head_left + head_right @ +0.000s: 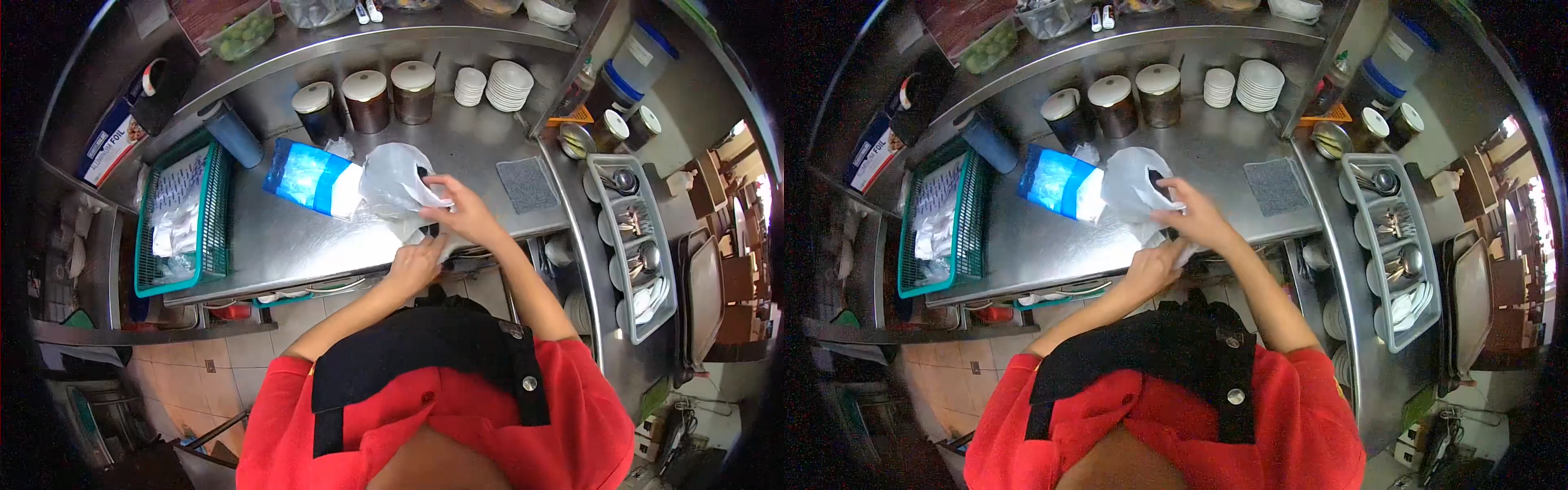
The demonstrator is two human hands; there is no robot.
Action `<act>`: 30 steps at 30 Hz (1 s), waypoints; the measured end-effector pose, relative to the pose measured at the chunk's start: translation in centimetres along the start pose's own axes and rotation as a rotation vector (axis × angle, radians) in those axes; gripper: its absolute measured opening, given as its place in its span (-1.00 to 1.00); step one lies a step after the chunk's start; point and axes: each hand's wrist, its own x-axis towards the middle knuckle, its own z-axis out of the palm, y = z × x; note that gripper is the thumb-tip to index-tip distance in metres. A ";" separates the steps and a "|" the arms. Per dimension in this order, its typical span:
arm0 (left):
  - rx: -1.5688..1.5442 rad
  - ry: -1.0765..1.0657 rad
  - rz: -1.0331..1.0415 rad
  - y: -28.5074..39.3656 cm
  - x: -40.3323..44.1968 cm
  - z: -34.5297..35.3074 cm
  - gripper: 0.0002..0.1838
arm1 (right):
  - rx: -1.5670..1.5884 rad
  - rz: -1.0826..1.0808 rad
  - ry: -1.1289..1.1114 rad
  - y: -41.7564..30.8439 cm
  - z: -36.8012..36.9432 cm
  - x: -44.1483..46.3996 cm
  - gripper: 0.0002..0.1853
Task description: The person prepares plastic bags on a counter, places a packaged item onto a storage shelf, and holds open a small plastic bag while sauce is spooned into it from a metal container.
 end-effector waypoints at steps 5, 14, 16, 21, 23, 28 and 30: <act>0.076 -0.117 -0.007 0.0 1.0 0.5 -0.77 | -0.608 0.169 -0.026 -1.0 1.4 0.5 -0.44; -0.579 0.070 0.114 3.0 2.4 -3.0 -0.83 | -0.571 0.153 -0.079 -0.8 0.0 1.6 -0.57; -0.756 -0.010 -0.057 3.6 2.4 -5.0 -0.83 | -0.530 0.112 -0.078 -0.4 -0.4 1.8 -0.57; -1.156 0.050 -0.458 1.3 1.4 -4.1 -0.66 | -0.164 0.079 -0.133 1.3 -1.8 2.2 -0.64; -1.088 0.076 -0.474 0.2 1.1 -3.9 -0.70 | -0.067 0.216 -0.125 -2.2 -2.7 1.9 -0.64; -0.945 -0.006 -0.603 -1.2 0.8 -6.6 -0.82 | 0.186 0.313 -0.094 -4.1 -3.9 -1.3 -0.62; -1.126 0.114 -0.543 -1.7 0.9 -6.5 -0.82 | 0.213 0.252 -0.004 -2.1 -2.5 -3.1 -0.61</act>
